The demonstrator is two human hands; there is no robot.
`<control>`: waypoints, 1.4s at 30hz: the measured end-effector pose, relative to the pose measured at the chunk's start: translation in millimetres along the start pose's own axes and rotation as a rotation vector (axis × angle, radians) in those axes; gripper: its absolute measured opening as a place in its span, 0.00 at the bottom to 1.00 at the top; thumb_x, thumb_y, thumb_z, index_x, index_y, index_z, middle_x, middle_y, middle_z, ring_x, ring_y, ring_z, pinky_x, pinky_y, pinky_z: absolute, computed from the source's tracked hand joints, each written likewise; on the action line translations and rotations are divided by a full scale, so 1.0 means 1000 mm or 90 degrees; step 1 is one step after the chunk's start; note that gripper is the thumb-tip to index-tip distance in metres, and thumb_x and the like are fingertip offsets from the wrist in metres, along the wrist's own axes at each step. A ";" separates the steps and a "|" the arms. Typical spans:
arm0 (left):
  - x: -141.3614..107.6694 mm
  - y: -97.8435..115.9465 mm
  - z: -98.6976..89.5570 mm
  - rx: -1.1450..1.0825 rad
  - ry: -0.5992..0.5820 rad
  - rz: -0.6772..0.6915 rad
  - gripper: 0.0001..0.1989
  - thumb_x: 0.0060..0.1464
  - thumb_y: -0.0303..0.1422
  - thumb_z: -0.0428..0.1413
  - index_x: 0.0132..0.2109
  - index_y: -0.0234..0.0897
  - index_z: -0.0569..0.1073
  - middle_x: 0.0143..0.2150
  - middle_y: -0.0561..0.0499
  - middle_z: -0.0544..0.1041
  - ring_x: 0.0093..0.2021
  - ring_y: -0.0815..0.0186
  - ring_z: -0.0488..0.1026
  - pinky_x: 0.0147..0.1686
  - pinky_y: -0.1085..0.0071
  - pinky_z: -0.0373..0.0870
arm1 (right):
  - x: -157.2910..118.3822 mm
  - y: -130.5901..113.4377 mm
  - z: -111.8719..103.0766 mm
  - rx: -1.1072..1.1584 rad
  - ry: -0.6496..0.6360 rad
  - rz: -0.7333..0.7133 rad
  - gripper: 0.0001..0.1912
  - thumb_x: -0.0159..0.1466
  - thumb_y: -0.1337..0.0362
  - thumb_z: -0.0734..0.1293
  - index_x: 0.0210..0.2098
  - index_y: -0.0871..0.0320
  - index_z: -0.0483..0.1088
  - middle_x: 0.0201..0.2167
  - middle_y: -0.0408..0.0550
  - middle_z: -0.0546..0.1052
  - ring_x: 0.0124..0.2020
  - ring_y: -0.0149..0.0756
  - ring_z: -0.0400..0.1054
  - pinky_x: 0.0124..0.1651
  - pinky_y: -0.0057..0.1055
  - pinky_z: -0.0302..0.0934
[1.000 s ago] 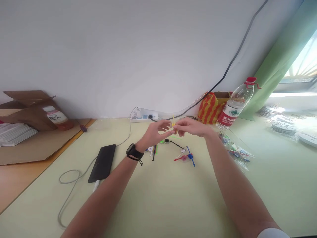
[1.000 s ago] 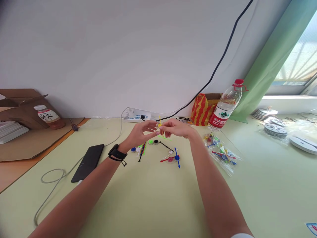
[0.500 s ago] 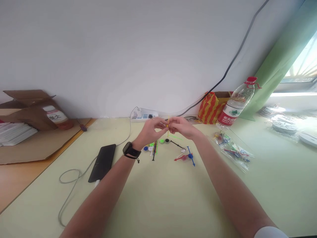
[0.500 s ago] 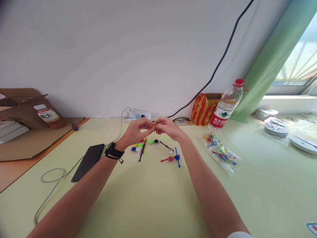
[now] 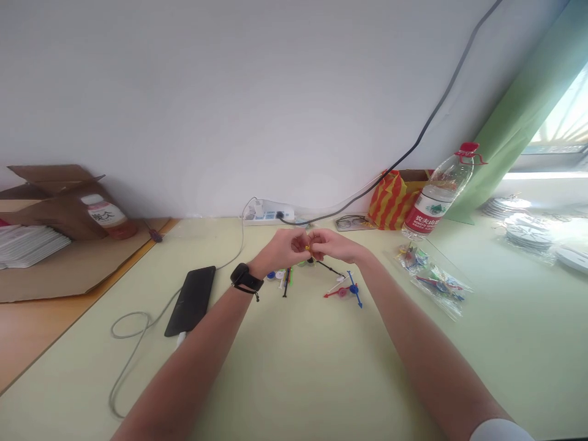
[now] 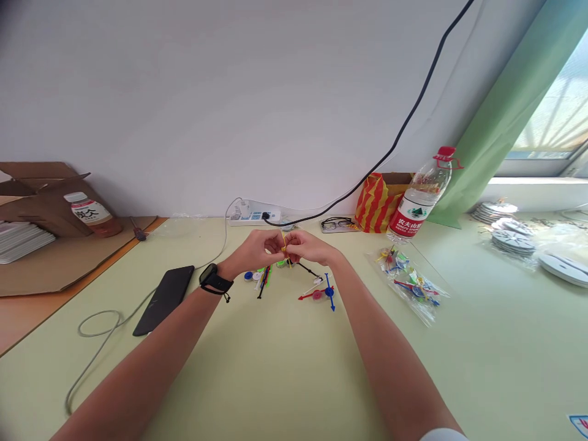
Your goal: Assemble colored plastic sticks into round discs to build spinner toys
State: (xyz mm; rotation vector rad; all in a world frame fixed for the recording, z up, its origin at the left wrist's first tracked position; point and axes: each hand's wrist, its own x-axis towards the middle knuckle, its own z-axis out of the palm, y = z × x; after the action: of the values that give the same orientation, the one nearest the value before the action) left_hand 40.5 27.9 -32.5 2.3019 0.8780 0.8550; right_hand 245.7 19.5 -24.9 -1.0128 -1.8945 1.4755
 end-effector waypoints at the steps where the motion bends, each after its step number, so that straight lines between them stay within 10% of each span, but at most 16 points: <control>1: 0.000 0.000 0.000 0.003 -0.004 -0.001 0.03 0.50 0.30 0.59 0.34 0.37 0.72 0.29 0.53 0.78 0.30 0.67 0.76 0.31 0.73 0.72 | 0.000 0.001 0.000 -0.007 -0.002 -0.002 0.07 0.55 0.67 0.65 0.35 0.56 0.66 0.26 0.40 0.72 0.29 0.32 0.67 0.35 0.29 0.62; 11: -0.004 -0.002 0.004 0.007 -0.088 -0.038 0.04 0.45 0.30 0.60 0.27 0.38 0.72 0.25 0.54 0.75 0.26 0.68 0.71 0.26 0.73 0.66 | 0.003 0.014 -0.004 -0.357 0.082 0.091 0.04 0.66 0.63 0.60 0.39 0.55 0.66 0.35 0.43 0.73 0.33 0.34 0.66 0.34 0.28 0.57; 20: -0.006 -0.016 0.005 0.049 -0.256 -0.083 0.07 0.39 0.38 0.68 0.29 0.41 0.84 0.24 0.54 0.73 0.21 0.69 0.67 0.19 0.72 0.59 | -0.016 0.011 -0.034 -0.465 0.008 0.208 0.16 0.53 0.54 0.77 0.35 0.55 0.75 0.43 0.50 0.80 0.39 0.43 0.72 0.34 0.32 0.59; 24: -0.006 -0.024 -0.002 0.065 -0.236 -0.076 0.09 0.39 0.38 0.68 0.31 0.43 0.83 0.34 0.51 0.78 0.26 0.66 0.73 0.25 0.71 0.66 | -0.023 0.002 -0.039 -0.486 -0.138 0.263 0.19 0.44 0.53 0.81 0.32 0.53 0.80 0.37 0.45 0.82 0.38 0.42 0.73 0.34 0.31 0.58; 33: -0.008 -0.039 -0.008 0.174 -0.186 -0.092 0.19 0.46 0.48 0.67 0.41 0.41 0.82 0.43 0.48 0.80 0.36 0.60 0.77 0.35 0.69 0.71 | -0.023 0.005 -0.044 -0.454 -0.172 0.246 0.12 0.50 0.54 0.77 0.31 0.54 0.81 0.34 0.45 0.82 0.38 0.41 0.73 0.35 0.31 0.58; 42: 0.001 -0.018 -0.005 0.016 -0.044 -0.050 0.20 0.57 0.48 0.63 0.49 0.40 0.81 0.48 0.46 0.82 0.42 0.61 0.78 0.41 0.66 0.74 | -0.027 -0.007 -0.043 -0.178 -0.042 0.047 0.16 0.63 0.51 0.71 0.41 0.57 0.79 0.34 0.48 0.78 0.36 0.36 0.70 0.40 0.32 0.63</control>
State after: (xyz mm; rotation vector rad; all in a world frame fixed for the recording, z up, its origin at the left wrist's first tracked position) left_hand 30.5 41.5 -40.5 2.2879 0.9482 0.7306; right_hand 293.6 20.9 -5.8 -1.1810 -2.1761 1.3230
